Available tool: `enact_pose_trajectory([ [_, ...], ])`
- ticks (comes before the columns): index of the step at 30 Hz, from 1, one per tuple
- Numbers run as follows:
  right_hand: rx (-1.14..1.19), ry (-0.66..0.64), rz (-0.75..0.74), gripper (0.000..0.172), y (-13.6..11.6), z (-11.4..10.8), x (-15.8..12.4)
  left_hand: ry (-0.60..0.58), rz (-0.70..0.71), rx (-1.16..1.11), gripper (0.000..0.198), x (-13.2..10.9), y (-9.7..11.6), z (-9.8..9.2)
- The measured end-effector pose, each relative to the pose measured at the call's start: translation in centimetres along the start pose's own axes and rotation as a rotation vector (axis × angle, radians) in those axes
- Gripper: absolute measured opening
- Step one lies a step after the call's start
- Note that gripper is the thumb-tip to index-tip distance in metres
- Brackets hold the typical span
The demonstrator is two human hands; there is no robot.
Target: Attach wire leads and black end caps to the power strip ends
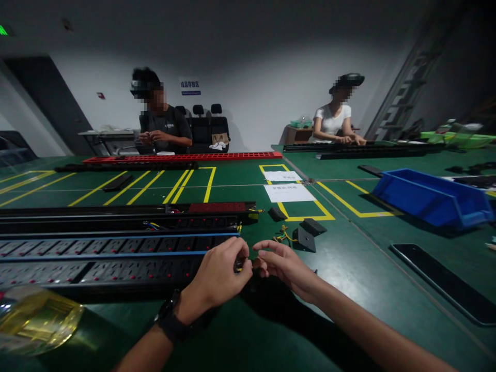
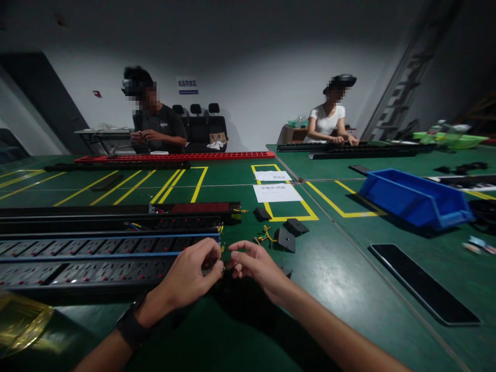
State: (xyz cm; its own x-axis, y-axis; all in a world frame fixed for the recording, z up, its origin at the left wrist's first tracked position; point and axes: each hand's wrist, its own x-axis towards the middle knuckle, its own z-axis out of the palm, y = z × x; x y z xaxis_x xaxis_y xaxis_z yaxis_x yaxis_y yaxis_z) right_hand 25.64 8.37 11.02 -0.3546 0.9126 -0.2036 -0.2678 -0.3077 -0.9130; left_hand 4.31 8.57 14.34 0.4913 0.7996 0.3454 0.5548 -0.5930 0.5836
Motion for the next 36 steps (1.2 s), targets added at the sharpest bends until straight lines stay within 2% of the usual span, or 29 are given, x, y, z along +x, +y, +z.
enact_pose_trajectory([
  [4, -0.084, 0.091, 0.019, 0.048, 0.3, -0.3, 0.5, -0.009, -0.061, 0.061, 0.01, 0.4, -0.8, -1.0],
  [10, -0.286, 0.032, -0.022, 0.03, 0.7, -0.6, 0.9, -0.063, -0.086, 0.281, 0.011, 0.5, -1.1, -1.1],
  [14, -0.7, 0.06, -0.251, 0.014, 1.2, -1.0, 0.9, -0.127, -0.065, 0.36, 0.011, 0.3, -0.7, -0.5],
  [17, -1.028, 0.079, -0.419, 0.02, 1.6, -1.2, 0.6, -0.133, -0.039, 0.369, 0.009, 0.3, -0.6, -0.3],
  [21, -1.306, 0.075, -0.505, 0.02, 1.7, -1.2, 0.2, -0.12, 0.004, 0.395, 0.008, 0.3, -0.6, -0.2],
  [27, -1.454, 0.047, -0.56, 0.015, 1.5, -1.4, 0.2, -0.129, 0.027, 0.43, 0.01, 0.2, -0.3, -0.1],
  [36, -1.443, 0.023, -0.614, 0.015, 1.6, -1.7, 0.4, -0.123, -0.002, 0.468, 0.011, 0.1, -0.1, -0.1],
])
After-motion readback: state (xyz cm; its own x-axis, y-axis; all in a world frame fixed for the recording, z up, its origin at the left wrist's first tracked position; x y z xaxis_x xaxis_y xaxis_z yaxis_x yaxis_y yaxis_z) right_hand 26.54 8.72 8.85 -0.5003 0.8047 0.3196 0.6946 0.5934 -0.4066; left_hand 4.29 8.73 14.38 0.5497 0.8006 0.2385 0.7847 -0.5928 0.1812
